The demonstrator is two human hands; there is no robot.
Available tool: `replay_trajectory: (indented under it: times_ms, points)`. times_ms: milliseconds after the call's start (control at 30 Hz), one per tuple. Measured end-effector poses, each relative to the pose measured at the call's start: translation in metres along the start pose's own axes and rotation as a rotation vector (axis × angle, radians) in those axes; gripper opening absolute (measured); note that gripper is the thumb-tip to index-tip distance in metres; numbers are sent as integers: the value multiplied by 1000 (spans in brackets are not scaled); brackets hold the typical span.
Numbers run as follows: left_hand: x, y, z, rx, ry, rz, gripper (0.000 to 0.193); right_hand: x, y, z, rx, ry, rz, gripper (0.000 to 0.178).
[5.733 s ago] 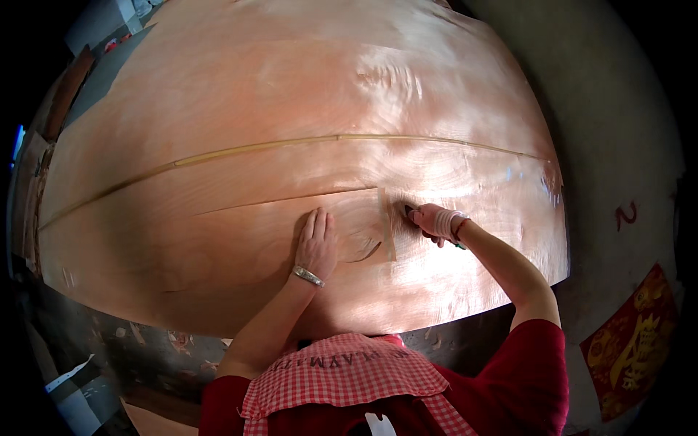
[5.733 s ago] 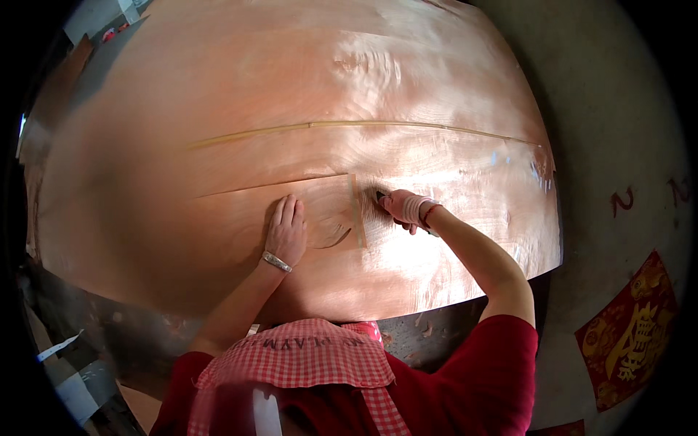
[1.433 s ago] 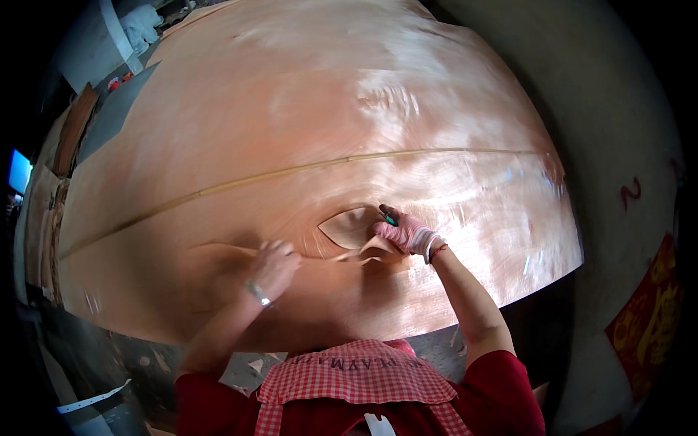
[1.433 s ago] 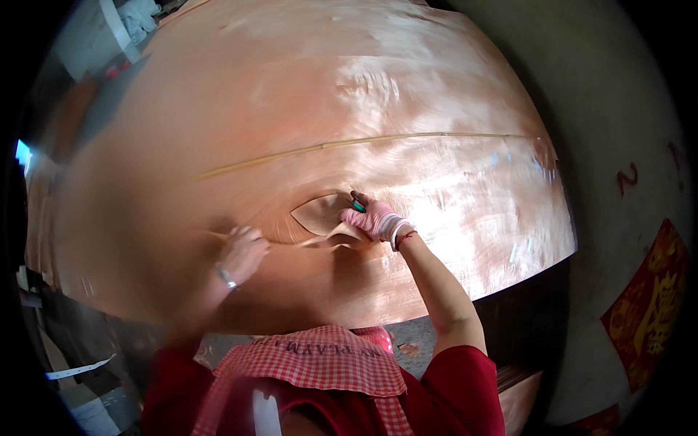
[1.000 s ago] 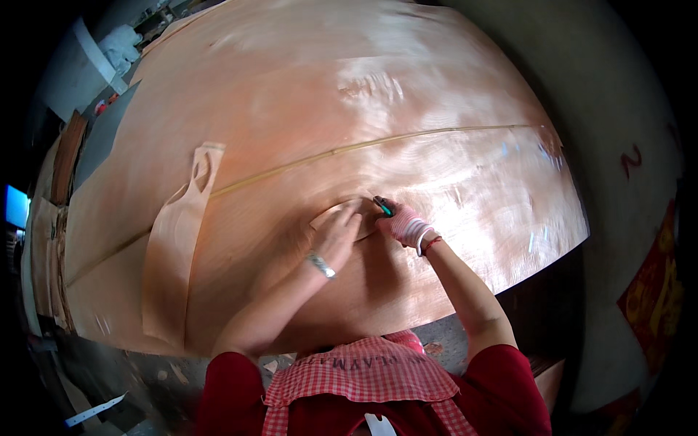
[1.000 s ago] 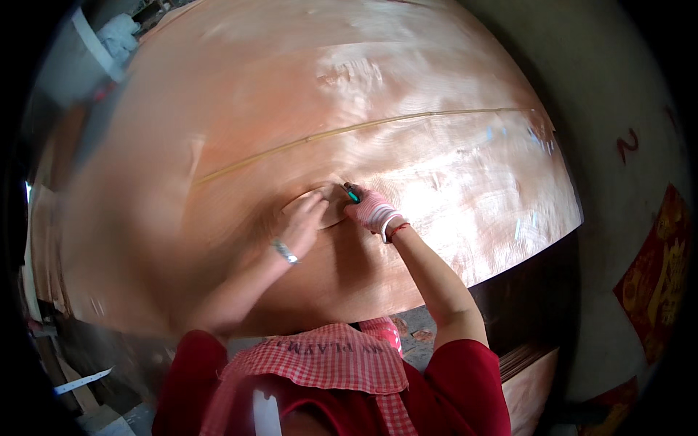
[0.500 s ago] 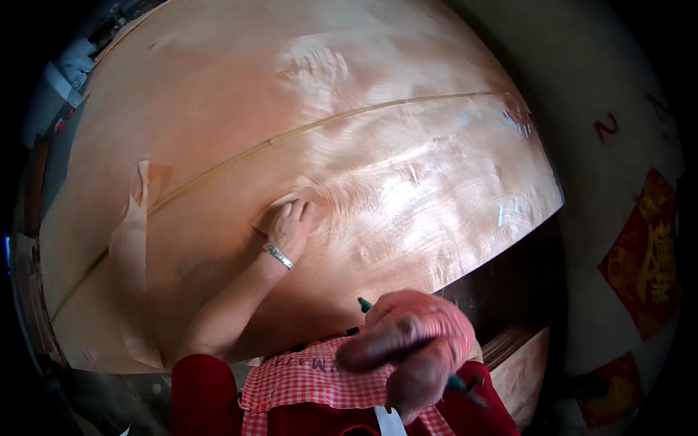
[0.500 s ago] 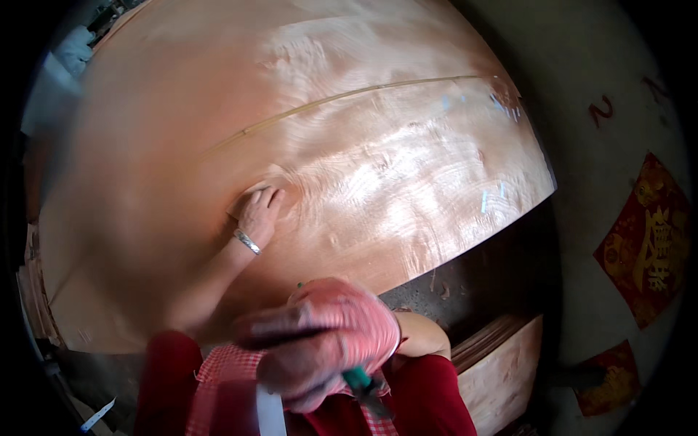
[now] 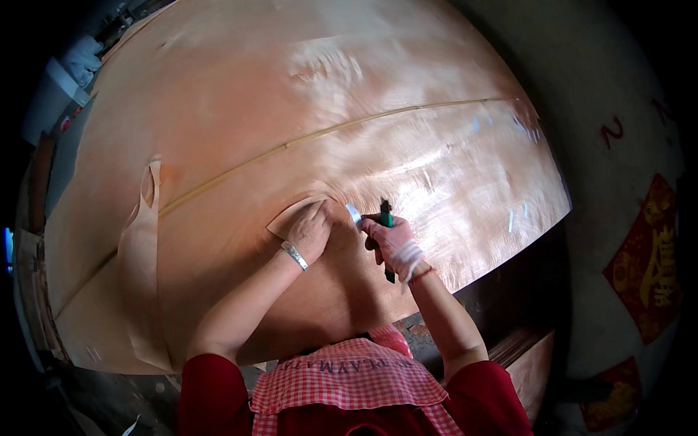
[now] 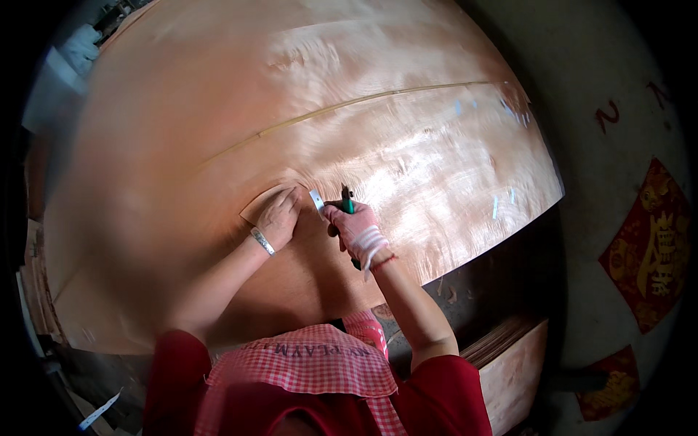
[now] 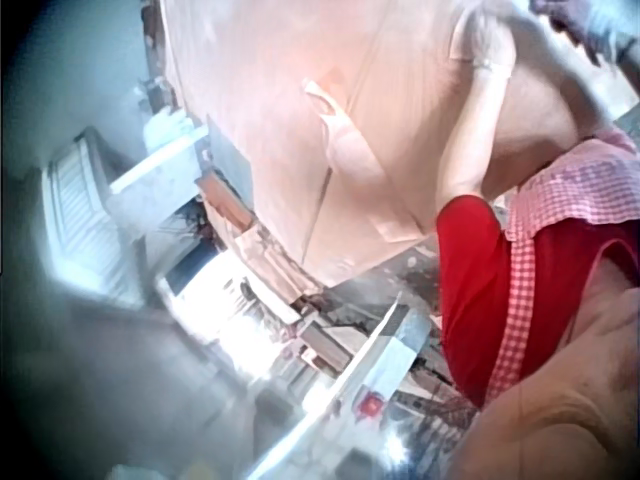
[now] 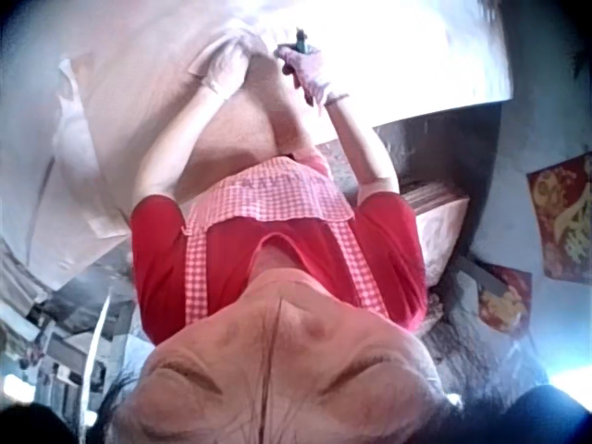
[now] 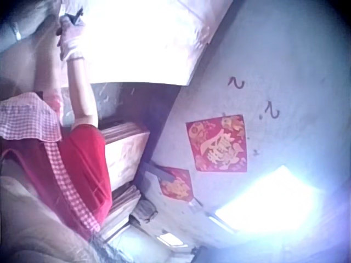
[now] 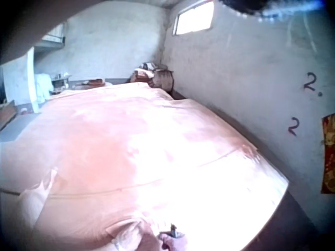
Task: The person uses a utility knife to cut out knots and imperfections from a large sheet of wood veneer, replaces them with matched patches, and applies tape to secure the repairs.
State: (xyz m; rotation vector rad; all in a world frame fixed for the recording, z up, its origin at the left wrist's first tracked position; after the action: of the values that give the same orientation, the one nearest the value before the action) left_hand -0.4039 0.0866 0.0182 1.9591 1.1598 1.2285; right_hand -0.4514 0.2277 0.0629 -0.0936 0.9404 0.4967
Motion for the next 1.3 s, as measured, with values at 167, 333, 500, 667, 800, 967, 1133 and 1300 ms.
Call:
replay_trajectory:
  times_ms: [167, 333, 500, 667, 800, 967, 1133, 1300]
  points:
    - [3, -2, 5, -72, -78, -168, 35, 22, -21, -55, 70, -24, 1, 15]
    - [1, -5, 8, -85, -75, -228, 40, 30, -21, -69, 96, -100, 209, 15]
    - [13, -13, -6, -241, -148, -367, 41, 41, -12, -76, 79, -34, 263, 25]
    - [14, -14, -6, -256, -172, -339, 37, 31, 17, -25, 40, -165, 144, 24]
    - [17, -12, -7, -274, -182, -291, 39, 68, 33, -46, 63, -113, 40, 23]
    - [25, 11, 8, -90, -207, -270, 35, 85, 28, -62, 132, -6, 183, 22]
    - [36, 55, 95, 247, 202, 345, 38, 80, 31, -55, 214, 113, 151, 22]
    - [38, 168, 280, 282, 525, 85, 32, 66, 12, -22, 175, 124, 4, 24]
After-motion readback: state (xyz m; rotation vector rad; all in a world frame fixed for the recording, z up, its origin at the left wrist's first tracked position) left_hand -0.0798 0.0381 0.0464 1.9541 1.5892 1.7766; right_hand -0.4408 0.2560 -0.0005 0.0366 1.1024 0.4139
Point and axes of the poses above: each hand's wrist, its own z-axis away from the middle knuckle, its own y-axis out of the back of the hand, x = y × z, the point moved 7 cm from there along -z, towards the middle knuckle, and after that the axes turned 4 degrees about x, right-handed, at the moved point
